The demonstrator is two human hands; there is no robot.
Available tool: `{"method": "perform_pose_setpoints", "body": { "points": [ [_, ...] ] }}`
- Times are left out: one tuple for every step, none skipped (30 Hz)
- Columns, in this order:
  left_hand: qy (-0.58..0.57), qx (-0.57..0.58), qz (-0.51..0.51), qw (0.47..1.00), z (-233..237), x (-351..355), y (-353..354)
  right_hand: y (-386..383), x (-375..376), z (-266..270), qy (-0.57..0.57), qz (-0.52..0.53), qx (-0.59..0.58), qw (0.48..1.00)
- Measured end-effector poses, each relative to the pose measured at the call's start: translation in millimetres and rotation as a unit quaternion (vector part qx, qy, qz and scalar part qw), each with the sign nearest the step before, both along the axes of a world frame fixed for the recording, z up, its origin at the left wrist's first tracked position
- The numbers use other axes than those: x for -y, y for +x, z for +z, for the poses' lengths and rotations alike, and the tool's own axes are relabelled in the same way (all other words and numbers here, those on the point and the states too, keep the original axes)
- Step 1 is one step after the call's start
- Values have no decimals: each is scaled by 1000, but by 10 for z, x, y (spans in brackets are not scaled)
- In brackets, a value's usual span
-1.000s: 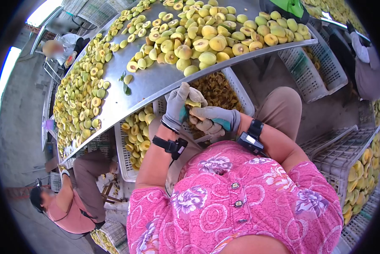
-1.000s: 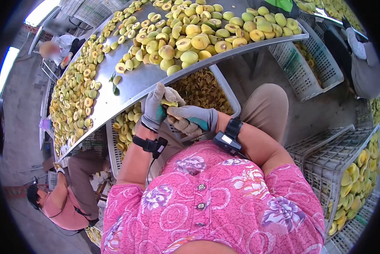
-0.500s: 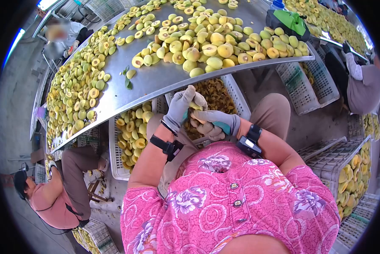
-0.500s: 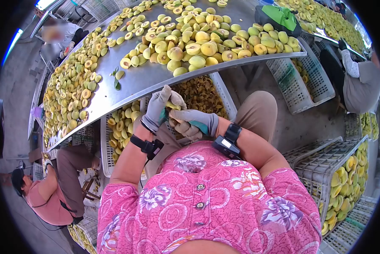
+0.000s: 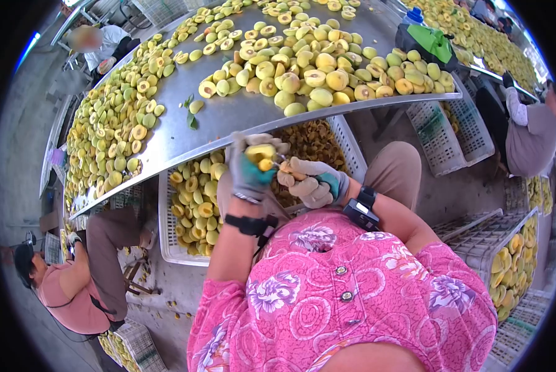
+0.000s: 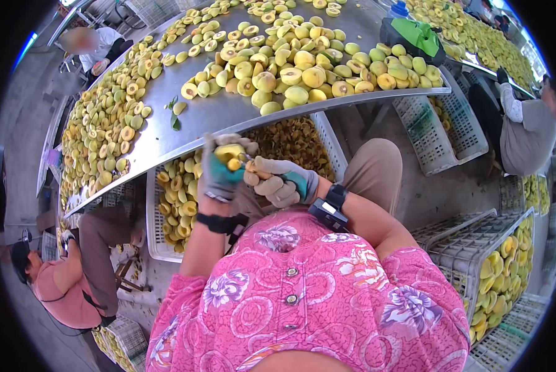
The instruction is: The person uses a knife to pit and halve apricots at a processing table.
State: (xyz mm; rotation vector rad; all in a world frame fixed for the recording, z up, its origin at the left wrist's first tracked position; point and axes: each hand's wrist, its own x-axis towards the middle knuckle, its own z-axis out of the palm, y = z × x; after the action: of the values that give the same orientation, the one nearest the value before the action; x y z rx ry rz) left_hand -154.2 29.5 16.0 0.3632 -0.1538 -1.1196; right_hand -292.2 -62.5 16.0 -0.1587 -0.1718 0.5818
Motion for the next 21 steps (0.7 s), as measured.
{"method": "perform_pose_setpoints", "body": {
  "points": [
    [126,85,93,984,107,-90,76,-18,60,-37,31,-4,0,1000],
    [124,99,148,976,98,-209,261,-28,128,-77,62,-6,0,998],
    [72,150,161,973,-32,-398,551,-35,207,-123,67,-9,-18,998],
    [214,241,217,921,-70,-654,797,-46,254,-209,68,-11,-16,997],
    [313,342,304,832,-53,-792,929,-50,300,-310,-18,-75,-55,995],
    [396,505,360,677,-43,-876,1041,-46,328,-377,-103,-139,-93,981],
    [437,567,358,600,-50,-940,1124,-51,330,-439,-127,-147,-118,974],
    [471,623,353,515,43,-929,1137,-33,318,-498,-136,-149,-135,970],
    [455,650,334,509,120,-819,1079,-13,308,-510,-128,-143,-138,972],
    [439,676,314,502,164,-651,985,7,300,-509,-121,-137,-140,973],
    [412,691,294,517,186,-417,910,20,289,-464,-122,-140,-138,973],
    [371,751,284,468,146,-187,934,28,277,-391,-144,-149,-169,963],
    [326,805,272,415,106,48,966,29,276,-349,-167,-159,-201,952],
    [328,806,240,431,150,298,927,14,298,-357,-168,-163,-199,952],
    [329,806,207,447,191,536,887,-12,334,-378,-183,-168,-189,950],
    [325,807,208,447,213,752,868,-32,362,-386,-197,-173,-179,948],
    [331,820,195,423,217,960,861,-63,369,-283,-240,-185,-211,930],
    [338,833,181,399,207,1126,873,-75,384,-347,-241,-189,-211,928],
    [333,834,182,401,195,1262,889,-76,413,-476,-235,-202,-191,931],
    [274,895,196,293,139,1389,916,-91,437,-542,-228,-215,-172,934],
    [210,938,208,179,91,1496,935,-125,443,-467,-229,-212,-190,931]
  ]
}}
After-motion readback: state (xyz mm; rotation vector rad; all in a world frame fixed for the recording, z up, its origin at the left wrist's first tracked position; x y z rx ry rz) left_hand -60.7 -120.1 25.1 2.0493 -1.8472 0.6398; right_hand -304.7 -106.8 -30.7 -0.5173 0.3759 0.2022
